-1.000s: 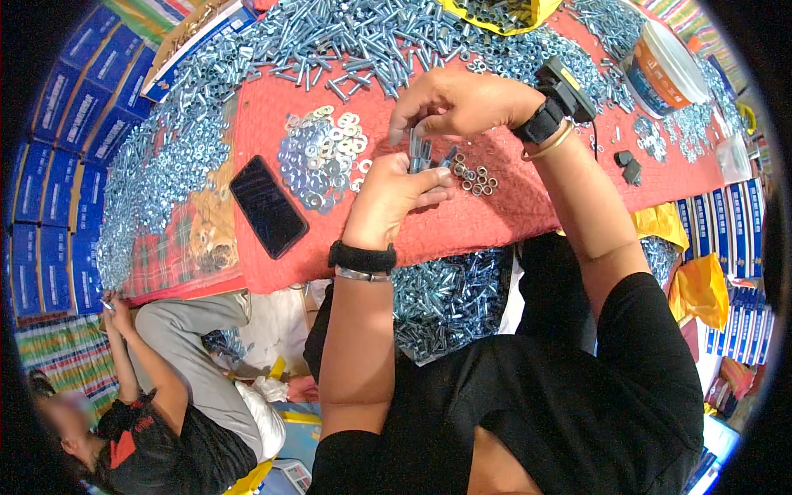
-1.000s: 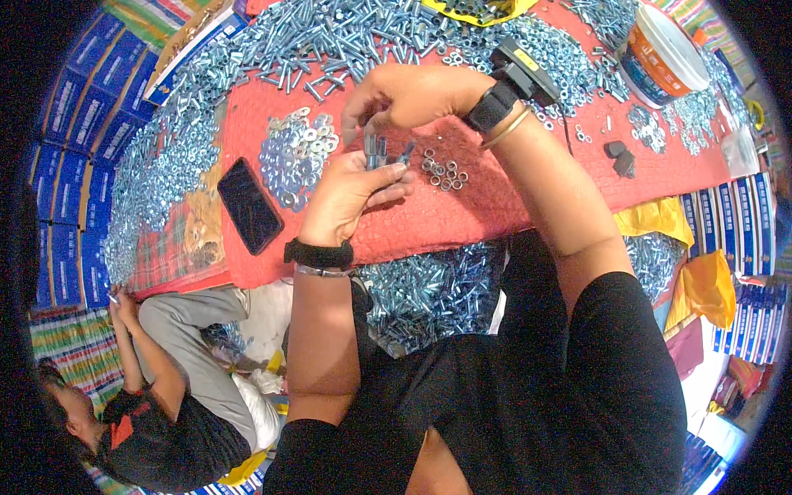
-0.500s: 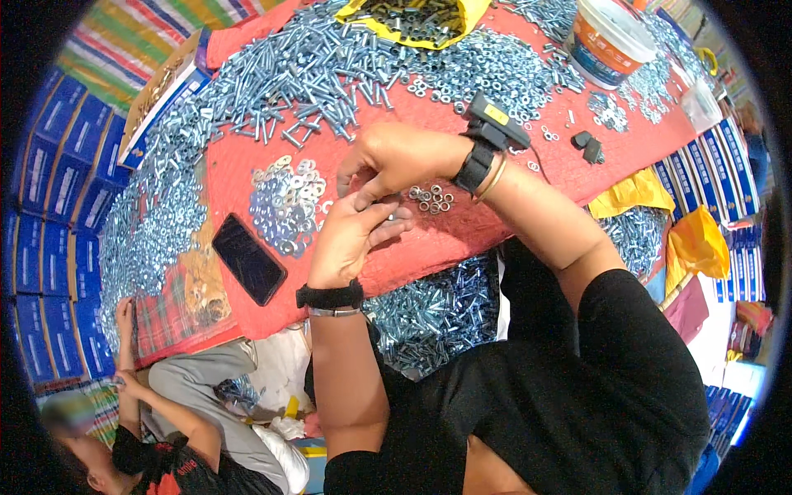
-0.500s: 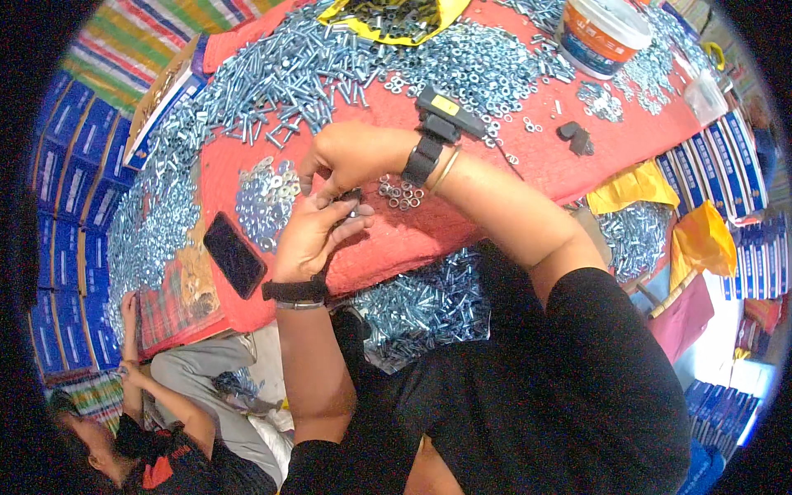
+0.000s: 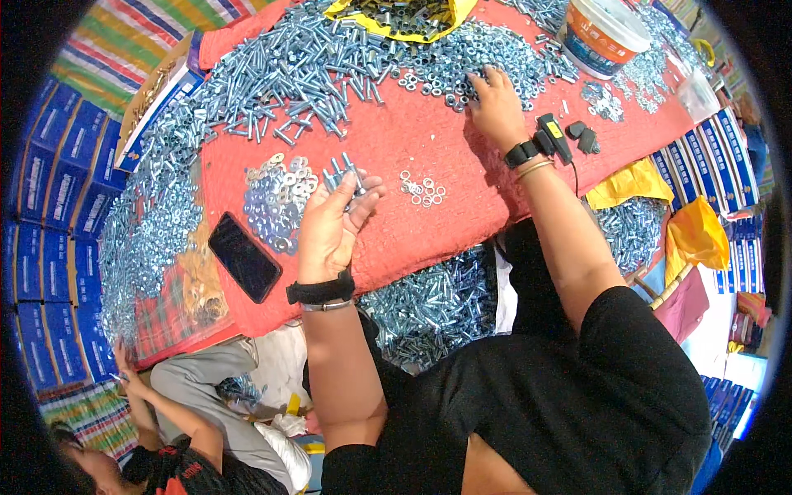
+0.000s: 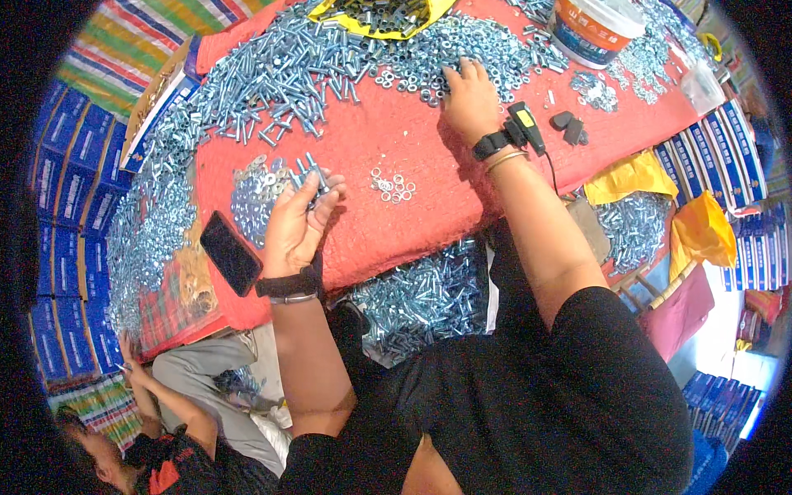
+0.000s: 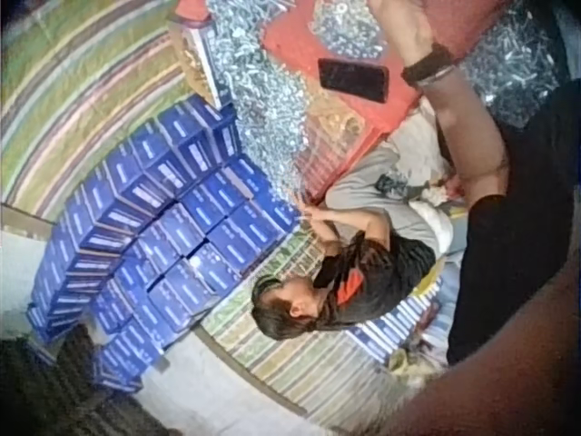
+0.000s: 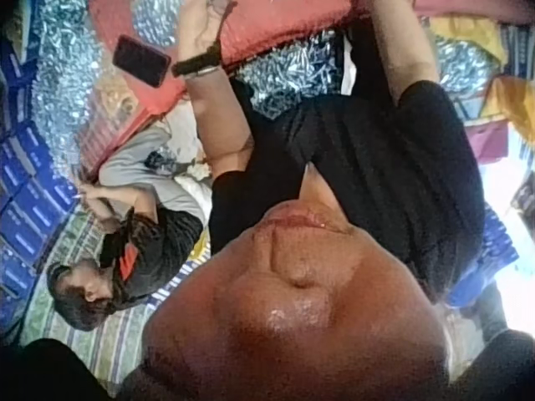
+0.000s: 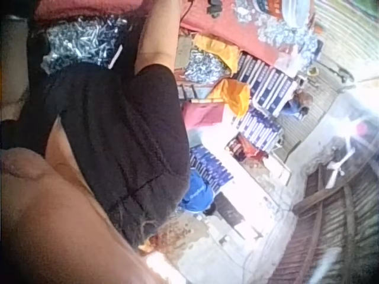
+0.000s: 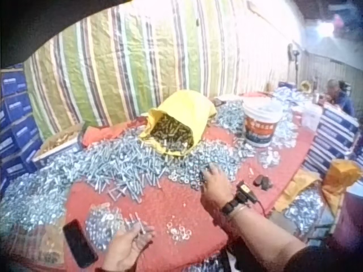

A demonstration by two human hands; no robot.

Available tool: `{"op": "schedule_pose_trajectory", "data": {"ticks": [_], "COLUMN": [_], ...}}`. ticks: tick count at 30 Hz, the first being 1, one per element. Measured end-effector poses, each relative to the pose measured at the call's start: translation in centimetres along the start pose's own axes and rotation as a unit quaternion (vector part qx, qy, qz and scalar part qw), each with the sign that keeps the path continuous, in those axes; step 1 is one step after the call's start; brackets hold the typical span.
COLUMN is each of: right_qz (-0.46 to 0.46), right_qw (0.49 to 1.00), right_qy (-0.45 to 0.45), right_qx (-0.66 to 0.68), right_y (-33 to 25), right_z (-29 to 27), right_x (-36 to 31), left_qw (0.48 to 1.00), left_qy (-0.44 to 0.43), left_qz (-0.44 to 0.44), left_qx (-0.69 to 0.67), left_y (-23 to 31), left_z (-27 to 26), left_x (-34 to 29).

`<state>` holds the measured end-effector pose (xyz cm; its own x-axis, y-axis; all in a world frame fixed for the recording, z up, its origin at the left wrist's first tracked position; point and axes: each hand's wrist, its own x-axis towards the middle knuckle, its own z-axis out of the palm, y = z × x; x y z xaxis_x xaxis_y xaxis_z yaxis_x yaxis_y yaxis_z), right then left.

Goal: Assembling metal bolts by adding washers and nuts.

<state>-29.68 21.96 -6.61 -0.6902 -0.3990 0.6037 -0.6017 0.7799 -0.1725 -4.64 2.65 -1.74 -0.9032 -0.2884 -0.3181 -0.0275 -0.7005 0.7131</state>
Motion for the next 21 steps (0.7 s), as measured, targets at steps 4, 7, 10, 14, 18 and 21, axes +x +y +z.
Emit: {"op": "schedule_pose_trajectory", "data": {"ticks": [4,7,10,14,18,21], "right_qz": [-0.058,-0.09,-0.117,-0.16,-0.166,-0.084], "right_qw": [0.998,0.991,0.978,0.949,0.905,0.952], "right_qy": [-0.015,-0.061,-0.12,-0.197,-0.197,-0.143], "right_qx": [-0.006,0.082,0.125,0.188,0.339,0.258], "right_y": [-1.6,-3.2,-5.1,-6.8,-6.5,-5.3], "right_z": [0.5,0.0,-1.3,-2.9,-3.4,-3.4], "right_x": [-2.0,-3.0,-3.8,-4.1,-3.4,-2.0], "left_qw": [0.999,0.999,0.999,0.998,0.998,0.998], "left_qy": [0.027,0.029,0.024,0.029,0.027,0.021], "left_qz": [0.023,0.035,0.045,0.042,0.038,0.039], "left_qx": [0.0,0.009,0.013,0.025,0.038,0.039], "left_y": [0.3,0.5,0.5,0.3,0.2,0.3], "left_z": [0.1,0.1,-0.1,0.0,0.0,0.0], "left_x": [-0.3,-0.1,0.1,0.1,0.2,0.0]}}
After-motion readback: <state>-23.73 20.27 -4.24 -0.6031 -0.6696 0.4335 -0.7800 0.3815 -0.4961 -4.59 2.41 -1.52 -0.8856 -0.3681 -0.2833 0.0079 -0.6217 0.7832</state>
